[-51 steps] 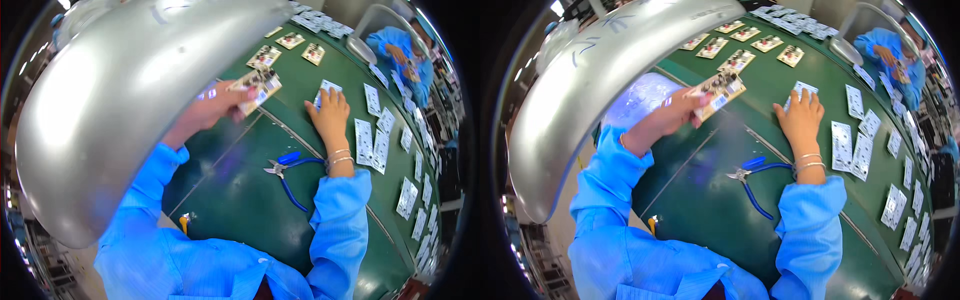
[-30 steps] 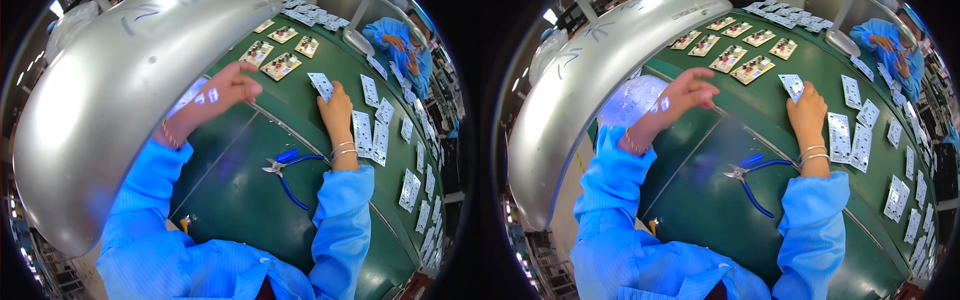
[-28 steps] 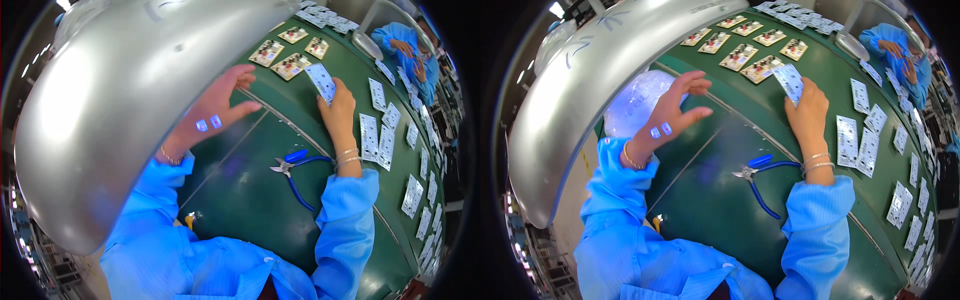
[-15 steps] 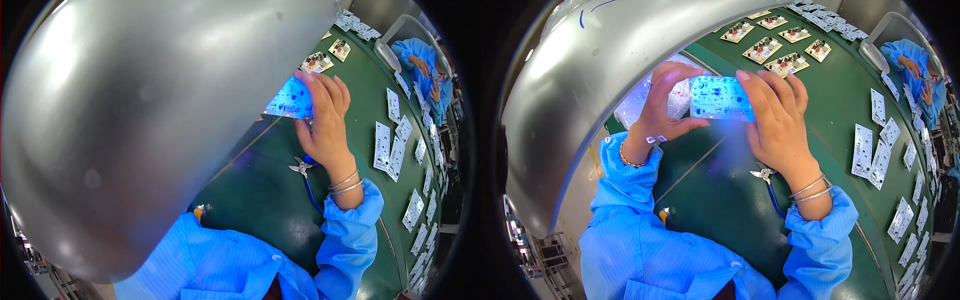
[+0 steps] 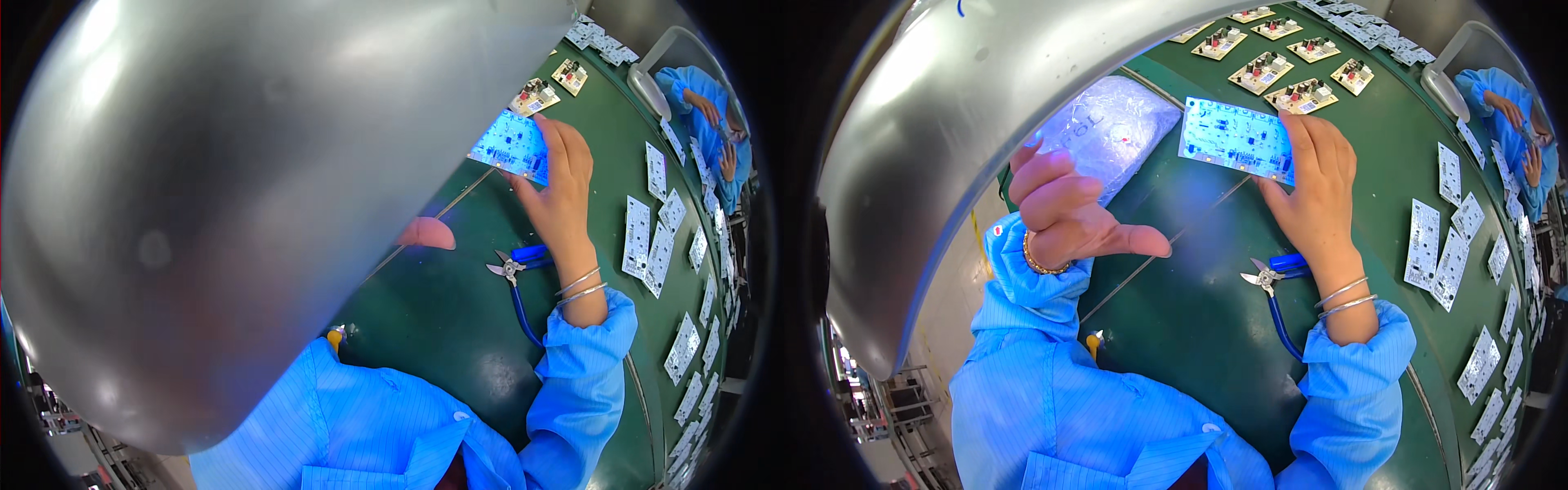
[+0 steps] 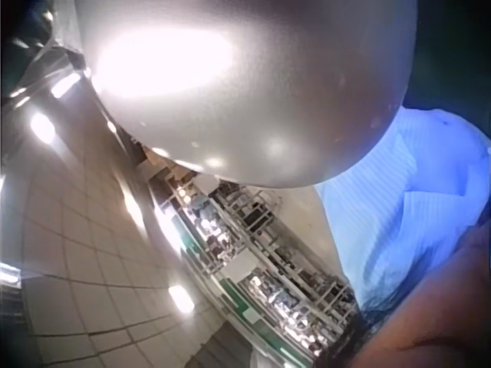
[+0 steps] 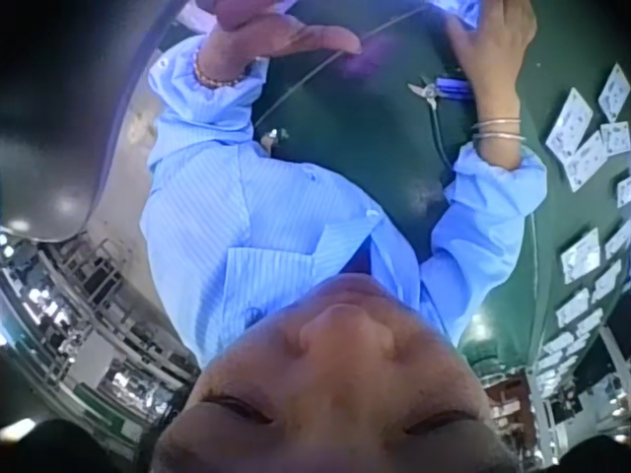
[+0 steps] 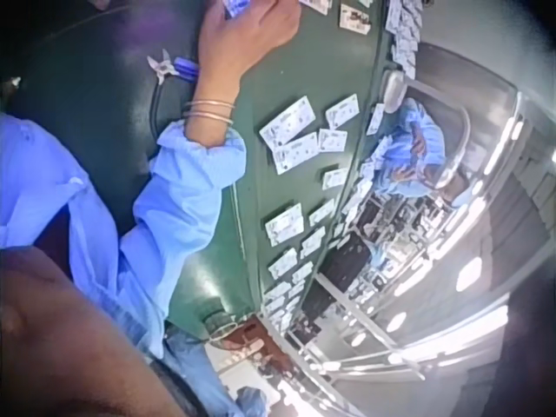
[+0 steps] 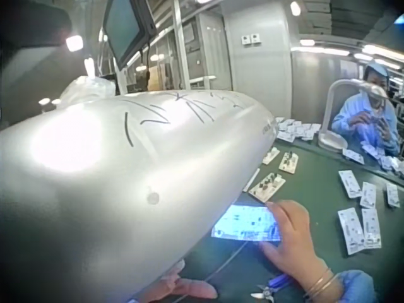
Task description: Inspecting and organizing printed circuit boards on an assembly line.
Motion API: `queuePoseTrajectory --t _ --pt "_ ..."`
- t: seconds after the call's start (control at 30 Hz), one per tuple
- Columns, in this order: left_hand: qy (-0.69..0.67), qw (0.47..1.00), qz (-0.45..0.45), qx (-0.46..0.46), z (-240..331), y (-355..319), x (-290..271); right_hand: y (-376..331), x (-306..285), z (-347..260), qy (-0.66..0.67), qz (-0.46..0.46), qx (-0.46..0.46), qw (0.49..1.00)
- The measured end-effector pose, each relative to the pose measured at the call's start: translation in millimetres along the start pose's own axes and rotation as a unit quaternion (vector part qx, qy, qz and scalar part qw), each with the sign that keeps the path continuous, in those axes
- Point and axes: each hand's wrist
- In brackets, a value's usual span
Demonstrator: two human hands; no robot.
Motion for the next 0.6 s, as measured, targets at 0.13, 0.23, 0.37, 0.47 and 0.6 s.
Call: queuePoseTrajectory --t 0.13,0.23,0.37,0.47,0.6 --pt "0.010 0.989 -0.121 -0.085 24.9 14.0 -15.9 -1.7 1.7 -0.6 -0.003 -0.005 -0.004 1.000" --pt "-0.015 0.990 -0.117 -0.074 27.2 18.0 -14.9 -3.6 0.6 -1.6 -0.013 -0.009 -0.009 1.000" --pt "-0.032 0.992 -0.103 -0.071 34.8 19.3 -13.9 -4.8 1.6 -1.6 -0.017 -0.011 -0.013 1.000" --pt "-0.051 0.990 -0.102 -0.085 40.9 22.1 -17.1 -6.3 0.4 -0.1 -0.023 -0.008 -0.012 1.000" --pt "-0.058 0.995 -0.052 -0.065 35.6 27.6 -14.0 -7.6 -0.9 -1.2 -0.033 -0.005 -0.011 0.999"
Point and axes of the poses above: each hand's wrist, its own y-axis towards the middle knuckle, its own x-axis out of the palm, z = x × y, and after that the axes turned 9 degrees about -z, right-handed
